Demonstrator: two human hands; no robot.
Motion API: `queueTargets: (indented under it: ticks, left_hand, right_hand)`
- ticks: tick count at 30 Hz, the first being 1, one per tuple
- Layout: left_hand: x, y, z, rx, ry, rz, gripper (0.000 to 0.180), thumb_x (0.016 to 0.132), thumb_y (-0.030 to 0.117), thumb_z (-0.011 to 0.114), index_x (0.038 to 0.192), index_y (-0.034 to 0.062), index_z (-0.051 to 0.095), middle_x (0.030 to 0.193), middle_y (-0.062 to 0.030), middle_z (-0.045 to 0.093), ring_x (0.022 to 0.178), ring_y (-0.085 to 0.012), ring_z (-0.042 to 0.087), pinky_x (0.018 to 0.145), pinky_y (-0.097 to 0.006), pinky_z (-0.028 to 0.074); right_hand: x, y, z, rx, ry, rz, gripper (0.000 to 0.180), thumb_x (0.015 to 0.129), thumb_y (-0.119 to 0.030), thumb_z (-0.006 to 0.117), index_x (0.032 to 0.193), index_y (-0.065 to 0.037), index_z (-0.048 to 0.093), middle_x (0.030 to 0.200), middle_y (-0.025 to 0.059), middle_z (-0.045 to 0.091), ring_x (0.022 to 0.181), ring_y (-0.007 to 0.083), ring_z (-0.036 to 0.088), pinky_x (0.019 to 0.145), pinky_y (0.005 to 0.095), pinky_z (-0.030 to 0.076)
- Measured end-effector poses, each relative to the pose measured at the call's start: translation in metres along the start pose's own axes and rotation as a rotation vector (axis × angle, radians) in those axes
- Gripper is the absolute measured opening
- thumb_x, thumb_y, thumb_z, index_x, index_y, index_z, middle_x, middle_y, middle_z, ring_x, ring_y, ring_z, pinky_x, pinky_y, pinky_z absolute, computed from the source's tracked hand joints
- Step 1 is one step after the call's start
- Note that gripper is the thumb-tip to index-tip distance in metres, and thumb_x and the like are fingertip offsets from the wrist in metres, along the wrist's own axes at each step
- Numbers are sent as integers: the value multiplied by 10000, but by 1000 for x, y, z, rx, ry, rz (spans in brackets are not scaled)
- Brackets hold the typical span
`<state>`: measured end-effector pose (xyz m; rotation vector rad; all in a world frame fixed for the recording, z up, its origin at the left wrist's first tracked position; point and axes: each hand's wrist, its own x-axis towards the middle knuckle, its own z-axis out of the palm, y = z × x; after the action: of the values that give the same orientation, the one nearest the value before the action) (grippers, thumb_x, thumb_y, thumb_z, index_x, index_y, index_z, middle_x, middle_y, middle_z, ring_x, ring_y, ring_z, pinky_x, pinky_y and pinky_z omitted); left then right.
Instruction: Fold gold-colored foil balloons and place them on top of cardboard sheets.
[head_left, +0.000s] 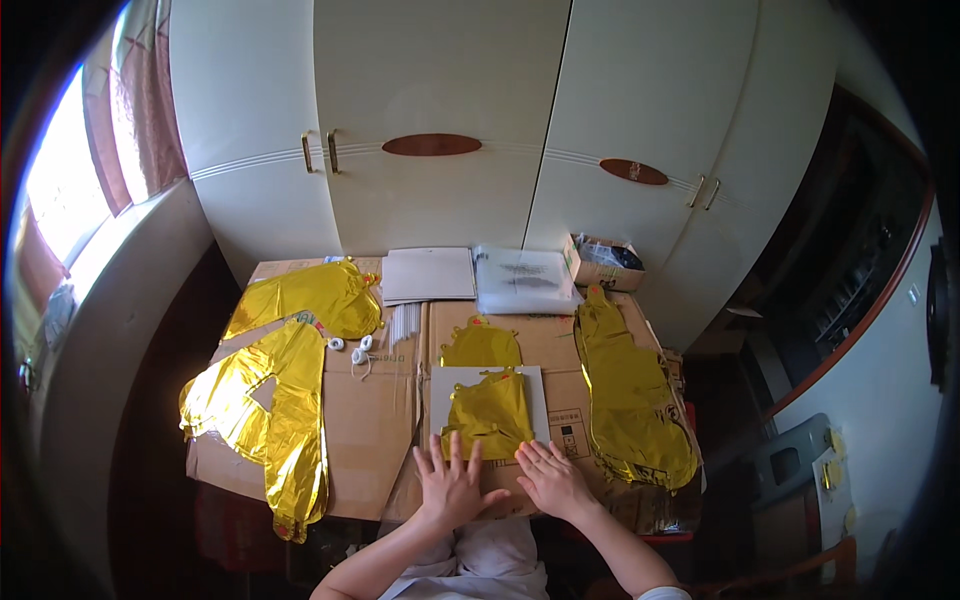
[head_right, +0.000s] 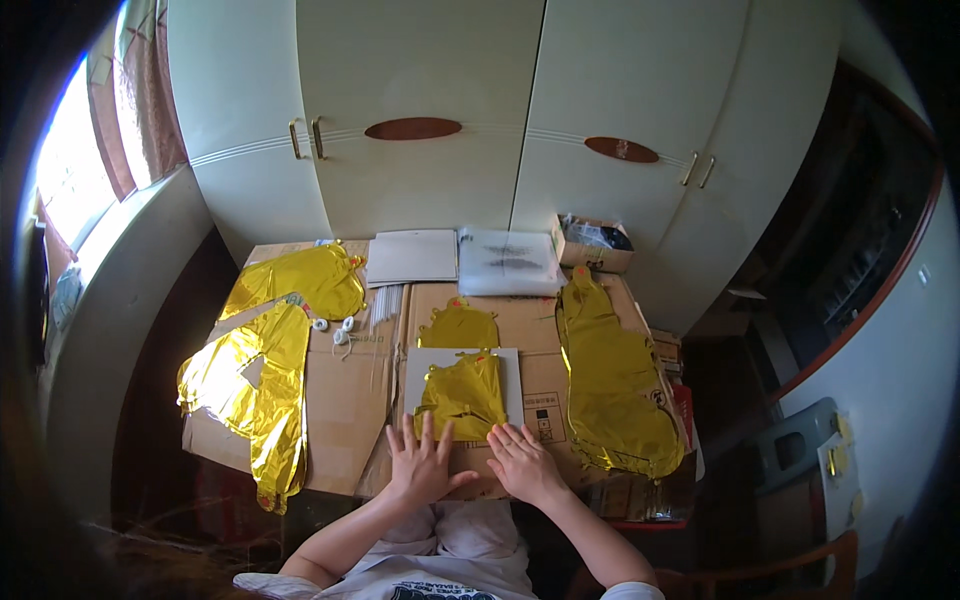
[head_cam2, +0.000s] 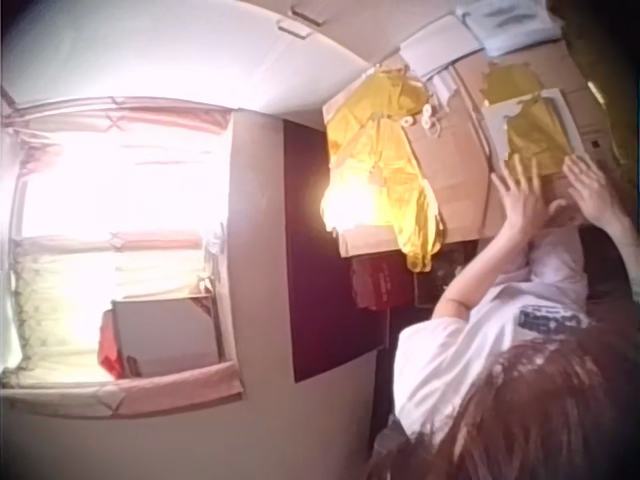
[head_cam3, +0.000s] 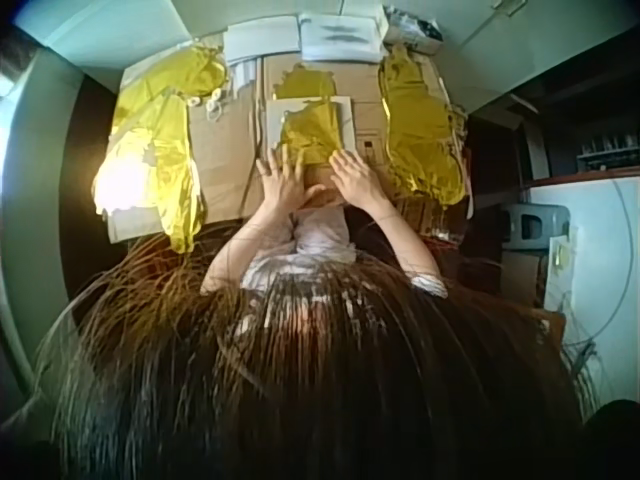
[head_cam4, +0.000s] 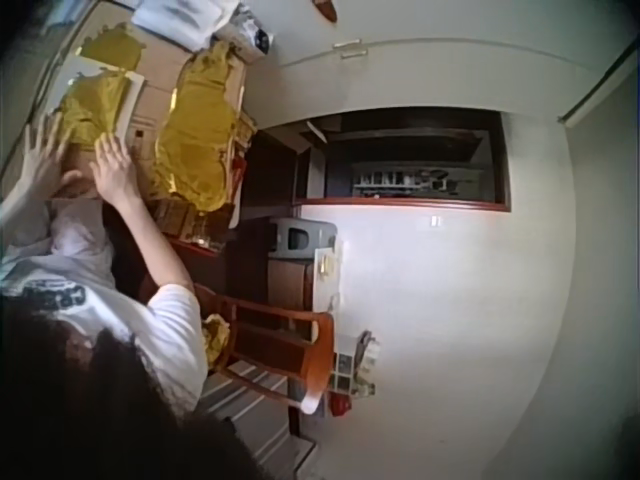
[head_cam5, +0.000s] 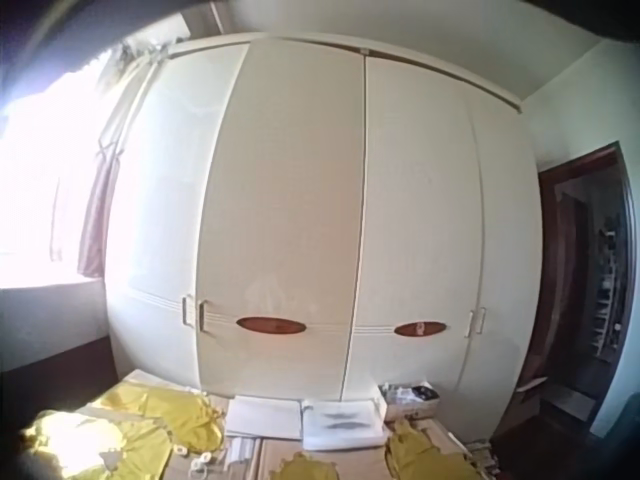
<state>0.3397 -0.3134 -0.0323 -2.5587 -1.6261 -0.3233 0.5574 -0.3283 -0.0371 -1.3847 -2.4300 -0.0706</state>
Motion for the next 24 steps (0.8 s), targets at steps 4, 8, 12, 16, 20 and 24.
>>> queueTargets:
  ticks: [4,8,12,16,20,24]
  left_hand:
    - [4,-12,-9,98,4,-65,996,758,795,430,1374,13,458,1406,-262,417,1366,-429,299,1074,-661,167]
    - [15,2,-14,-240,3,180,993,784,786,400,1382,-6,438,1417,-246,416,1388,-373,295,1128,-557,163]
    - [35,21,4,-218,-34,388,987,803,802,334,1437,45,374,1459,-153,406,1390,-376,290,1119,-561,185]
    - [43,6,4,-208,-62,354,889,795,811,331,1462,225,368,1481,-100,388,1389,-407,270,1082,-648,168]
    - [43,-6,-5,-117,-158,287,858,786,816,349,1460,286,363,1509,-96,334,1373,-485,235,1049,-695,175]
    - [45,-8,-7,-140,-185,270,821,790,811,353,1454,328,365,1519,-100,314,1382,-486,210,1041,-715,152]
  right_hand:
    - [0,-1,-1,-12,-14,10,458,922,-302,557,1270,-5,556,1331,151,546,1282,284,475,1107,447,314]
    - [3,0,-4,3,-33,6,459,907,-298,568,1251,5,560,1311,159,554,1276,295,476,1107,449,312]
    - [2,3,-3,-22,-111,3,439,894,-280,564,1216,19,570,1305,186,544,1291,310,453,1109,469,299]
    - [5,2,-6,18,-110,22,450,887,-270,584,1246,0,564,1311,172,546,1280,299,466,1101,466,305]
    - [7,1,-10,34,-96,47,466,874,-267,610,1269,-26,561,1323,136,546,1284,272,468,1102,460,302]
    - [8,-1,-14,30,-115,70,477,868,-271,620,1281,-39,558,1329,117,547,1286,254,470,1101,457,301]
